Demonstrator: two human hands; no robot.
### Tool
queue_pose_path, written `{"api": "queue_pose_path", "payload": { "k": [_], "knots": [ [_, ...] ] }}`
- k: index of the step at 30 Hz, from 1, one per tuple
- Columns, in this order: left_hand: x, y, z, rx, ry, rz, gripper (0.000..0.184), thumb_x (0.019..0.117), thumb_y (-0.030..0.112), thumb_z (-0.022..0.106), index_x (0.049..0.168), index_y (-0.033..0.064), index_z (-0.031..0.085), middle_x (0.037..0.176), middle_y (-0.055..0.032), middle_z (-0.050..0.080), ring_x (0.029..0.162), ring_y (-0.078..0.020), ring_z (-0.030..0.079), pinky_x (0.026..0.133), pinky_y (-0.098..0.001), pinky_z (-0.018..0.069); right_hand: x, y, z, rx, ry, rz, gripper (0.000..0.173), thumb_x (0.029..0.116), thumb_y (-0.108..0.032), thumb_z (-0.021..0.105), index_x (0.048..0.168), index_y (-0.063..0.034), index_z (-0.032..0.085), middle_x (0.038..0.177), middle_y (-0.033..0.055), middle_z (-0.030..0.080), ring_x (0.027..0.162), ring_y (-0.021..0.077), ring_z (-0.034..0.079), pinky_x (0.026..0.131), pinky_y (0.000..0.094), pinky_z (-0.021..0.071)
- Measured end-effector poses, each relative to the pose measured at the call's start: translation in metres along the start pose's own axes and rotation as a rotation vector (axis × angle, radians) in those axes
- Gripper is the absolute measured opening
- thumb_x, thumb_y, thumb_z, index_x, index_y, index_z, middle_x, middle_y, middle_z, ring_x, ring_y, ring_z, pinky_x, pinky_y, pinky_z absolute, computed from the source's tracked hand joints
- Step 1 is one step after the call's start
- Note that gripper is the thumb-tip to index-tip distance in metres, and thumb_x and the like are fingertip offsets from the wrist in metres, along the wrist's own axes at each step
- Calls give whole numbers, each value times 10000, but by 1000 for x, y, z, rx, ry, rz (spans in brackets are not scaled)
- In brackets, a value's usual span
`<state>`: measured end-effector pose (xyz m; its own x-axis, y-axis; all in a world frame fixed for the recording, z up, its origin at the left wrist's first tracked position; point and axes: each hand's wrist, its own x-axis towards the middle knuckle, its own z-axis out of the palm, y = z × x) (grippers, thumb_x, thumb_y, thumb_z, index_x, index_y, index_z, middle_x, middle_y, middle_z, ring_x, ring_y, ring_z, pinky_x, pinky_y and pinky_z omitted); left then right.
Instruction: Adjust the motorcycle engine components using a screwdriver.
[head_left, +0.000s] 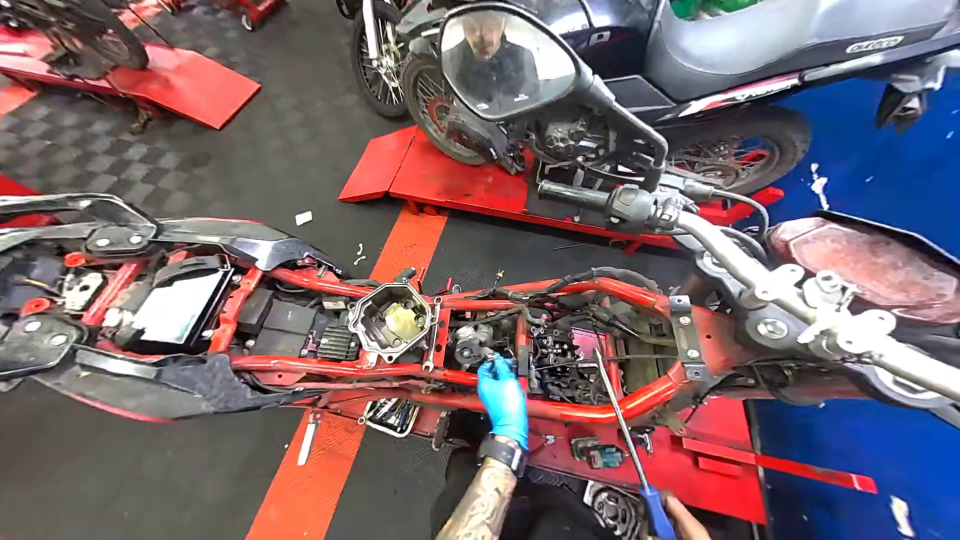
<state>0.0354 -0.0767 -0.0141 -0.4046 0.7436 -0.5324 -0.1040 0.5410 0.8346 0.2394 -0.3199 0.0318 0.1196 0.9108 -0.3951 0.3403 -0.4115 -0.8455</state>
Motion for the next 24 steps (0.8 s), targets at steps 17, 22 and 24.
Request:
{"api": "queue_pose_path", "payload": {
  "k": [17,22,24],
  "knots": [
    [1,15,-17,243,111,41,488,1127,332,391,998,19,742,892,-69,779,661,-188,693,649,-408,571,17,4,42,-290,93,-212,269,906,-341,736,867,-75,717,869,101,694,796,212,686,720,420,579],
    [-18,19,-5,346,89,89,478,1119,313,416,960,32,768,912,-80,779,846,-224,736,827,-492,575,64,-59,68,-90,217,-188,222,944,-223,643,1130,-108,681,905,-5,730,774,109,699,695,357,609],
    [-18,19,-2,489,70,147,489,1105,368,436,912,84,785,855,-70,769,827,-239,735,813,-536,571,105,-97,77,-78,268,-124,275,947,-203,580,1200,-111,635,911,-25,733,783,120,716,704,390,623]
  ]
}}
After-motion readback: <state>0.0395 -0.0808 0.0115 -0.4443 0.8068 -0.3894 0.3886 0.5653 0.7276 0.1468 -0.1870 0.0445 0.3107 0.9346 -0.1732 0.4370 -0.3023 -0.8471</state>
